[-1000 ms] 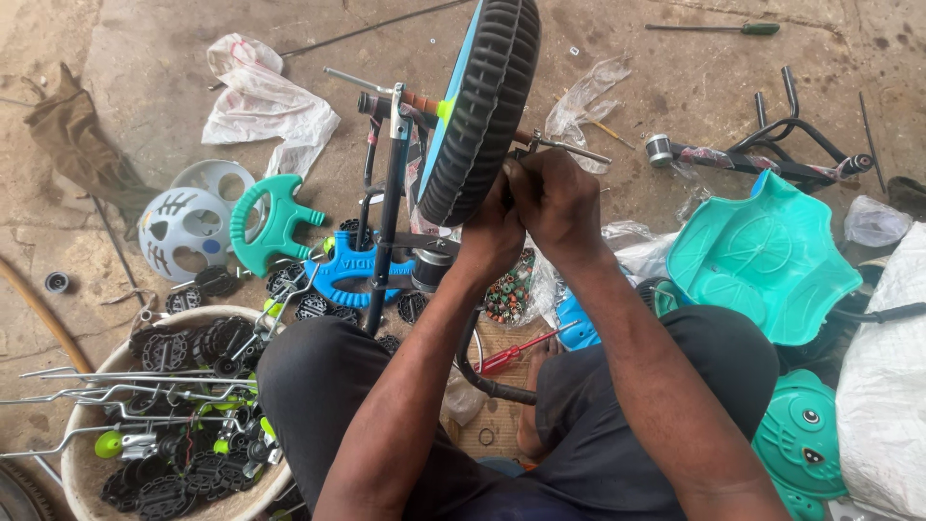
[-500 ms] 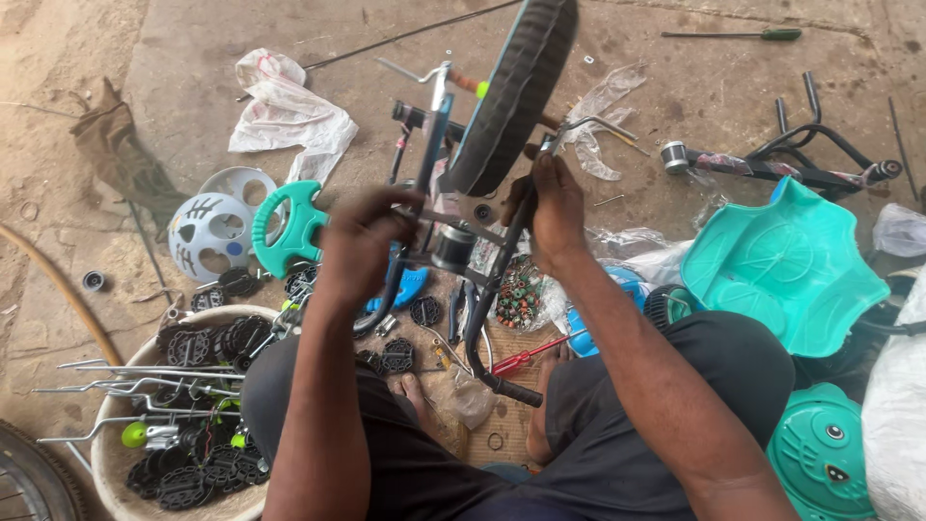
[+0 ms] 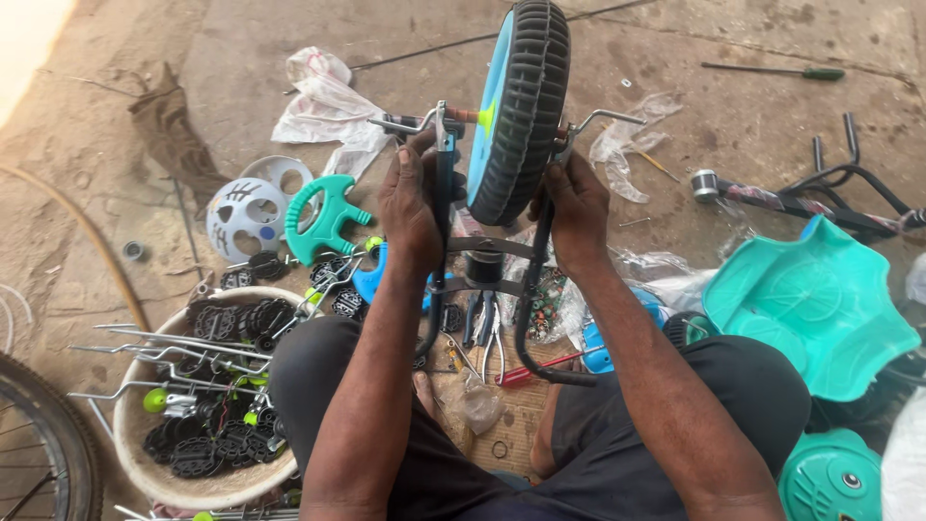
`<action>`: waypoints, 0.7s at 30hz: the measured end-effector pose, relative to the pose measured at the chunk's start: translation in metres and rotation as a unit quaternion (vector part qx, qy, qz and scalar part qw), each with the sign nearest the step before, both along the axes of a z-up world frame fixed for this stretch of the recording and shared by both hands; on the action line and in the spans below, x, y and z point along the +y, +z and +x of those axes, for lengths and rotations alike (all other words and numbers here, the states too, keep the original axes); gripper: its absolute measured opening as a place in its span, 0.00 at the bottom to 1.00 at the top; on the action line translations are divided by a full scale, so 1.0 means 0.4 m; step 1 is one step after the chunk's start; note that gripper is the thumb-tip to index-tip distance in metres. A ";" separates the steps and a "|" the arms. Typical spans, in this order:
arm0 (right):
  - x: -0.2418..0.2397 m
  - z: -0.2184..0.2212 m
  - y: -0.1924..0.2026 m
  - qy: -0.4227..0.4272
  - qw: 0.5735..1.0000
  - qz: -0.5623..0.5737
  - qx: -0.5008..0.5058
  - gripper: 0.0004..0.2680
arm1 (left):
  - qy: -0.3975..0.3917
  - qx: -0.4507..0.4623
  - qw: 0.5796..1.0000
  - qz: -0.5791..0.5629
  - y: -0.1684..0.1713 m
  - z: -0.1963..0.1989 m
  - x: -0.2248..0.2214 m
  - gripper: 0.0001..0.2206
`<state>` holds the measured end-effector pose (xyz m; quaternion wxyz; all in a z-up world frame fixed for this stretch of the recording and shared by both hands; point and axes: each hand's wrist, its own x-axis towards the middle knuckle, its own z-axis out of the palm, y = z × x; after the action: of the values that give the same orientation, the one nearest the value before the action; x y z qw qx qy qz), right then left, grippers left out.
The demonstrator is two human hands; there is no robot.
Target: The person assembles a child's tricycle by attaching a wheel to the frame using a wrench and tightening the axle nuts. They then attach the handlebars to the front fork and secure them with a bolt.
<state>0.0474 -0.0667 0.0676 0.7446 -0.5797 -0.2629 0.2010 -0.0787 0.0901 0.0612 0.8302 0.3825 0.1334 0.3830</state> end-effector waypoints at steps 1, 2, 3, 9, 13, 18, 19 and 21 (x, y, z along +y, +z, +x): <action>0.012 -0.007 0.009 -0.026 1.000 0.006 -0.010 0.13 | 0.001 -0.015 1.000 0.005 0.006 -0.001 -0.007 0.22; 0.024 -0.011 0.018 -0.052 0.998 0.011 -0.020 0.13 | 0.000 -0.030 0.999 -0.012 0.013 -0.002 -0.013 0.22; 0.039 -0.009 0.029 -0.079 0.996 0.019 -0.030 0.13 | -0.002 -0.047 0.999 -0.027 0.022 0.001 -0.014 0.22; 0.085 0.038 0.057 -0.094 0.949 0.009 -0.301 0.13 | -0.031 -0.127 0.991 -0.007 0.042 -0.020 -0.016 0.19; 0.110 0.092 0.053 -0.138 0.934 -0.096 -0.314 0.14 | -0.028 -0.145 0.988 -0.049 0.030 -0.005 -0.030 0.19; 0.076 0.034 -0.006 -0.239 0.954 -0.165 -0.074 0.08 | 0.006 -0.136 0.985 -0.104 0.025 0.015 -0.005 0.20; 0.057 0.003 -0.022 -0.226 0.950 -0.160 -0.147 0.07 | 0.011 -0.143 0.982 -0.119 0.025 0.017 0.001 0.20; 0.026 -0.062 -0.048 -0.176 0.935 -0.168 -0.260 0.06 | 0.016 -0.172 0.976 -0.130 0.026 0.011 0.019 0.20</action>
<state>0.0226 -0.0563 0.0483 0.5655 -0.7652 -0.3035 -0.0496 -0.0743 0.0978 0.0717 0.8773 0.1972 0.0428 0.4355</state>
